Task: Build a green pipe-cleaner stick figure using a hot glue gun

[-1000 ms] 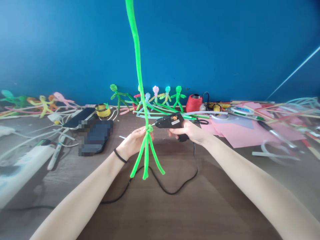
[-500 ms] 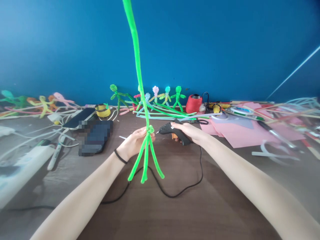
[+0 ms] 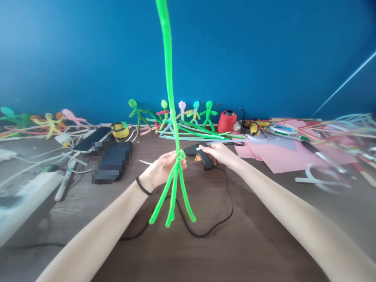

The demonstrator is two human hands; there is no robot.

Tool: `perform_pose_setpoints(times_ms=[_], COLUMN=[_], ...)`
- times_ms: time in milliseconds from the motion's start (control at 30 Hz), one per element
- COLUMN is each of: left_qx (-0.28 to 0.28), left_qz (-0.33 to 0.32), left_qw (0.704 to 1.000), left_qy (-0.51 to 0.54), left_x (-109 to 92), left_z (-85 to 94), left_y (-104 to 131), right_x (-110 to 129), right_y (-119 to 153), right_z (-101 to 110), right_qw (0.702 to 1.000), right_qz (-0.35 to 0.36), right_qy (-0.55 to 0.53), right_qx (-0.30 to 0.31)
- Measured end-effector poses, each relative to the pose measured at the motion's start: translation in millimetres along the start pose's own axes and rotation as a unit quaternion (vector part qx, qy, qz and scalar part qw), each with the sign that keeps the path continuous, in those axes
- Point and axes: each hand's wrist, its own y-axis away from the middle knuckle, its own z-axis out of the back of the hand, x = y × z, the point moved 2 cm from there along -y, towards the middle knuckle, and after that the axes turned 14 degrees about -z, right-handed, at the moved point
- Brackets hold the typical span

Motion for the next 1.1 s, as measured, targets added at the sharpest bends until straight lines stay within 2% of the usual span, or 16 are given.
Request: perform_pose_setpoints(times_ms=[100,233,300,400,467,567,667,733,833,967,1100], left_qx=[0.004,-0.001,-0.005,-0.004,-0.008,-0.024,-0.031,-0.028,-0.02,-0.017,-0.026], left_qz=[-0.003,-0.008,-0.01,-0.009,-0.005,-0.005,-0.016,-0.027,-0.035,-0.04,-0.045], left_qw=[1.0,1.0,1.0,1.0,0.999,0.997,0.995,0.994,0.993,0.992,0.992], left_qy=[0.005,-0.001,-0.009,-0.028,-0.048,-0.077,-0.097,-0.105,-0.114,-0.121,-0.117], left_x=[0.2,-0.6,-1.1,-0.7,1.1,5.1,8.8,10.4,11.3,10.1,7.8], left_z=[-1.4,-3.4,-3.7,-3.8,-3.4,-1.7,1.0,2.6,4.0,3.9,1.7], left_y=[0.0,1.0,1.2,0.3,-1.2,-3.6,-5.1,-5.5,-5.4,-4.5,-3.9], right_x=[1.3,7.1,10.4,16.3,21.8,32.0,41.4,45.2,46.5,43.2,41.8], right_y=[5.3,14.7,18.2,22.6,27.1,38.9,53.4,60.9,65.8,63.5,60.8], right_z=[0.7,2.1,2.8,2.9,1.0,-5.1,-12.3,-15.9,-18.2,-17.1,-15.5], right_qw=[0.993,0.963,0.956,0.966,0.973,0.966,0.954,0.951,0.95,0.959,0.961], right_qz=[0.008,0.037,0.053,0.102,0.164,0.252,0.293,0.3,0.307,0.278,0.273], right_qy=[0.116,0.242,0.249,0.165,0.081,-0.014,-0.061,-0.057,-0.055,-0.052,-0.049], right_qx=[-0.022,-0.108,-0.146,-0.17,-0.141,-0.048,0.029,0.039,0.023,-0.004,0.002])
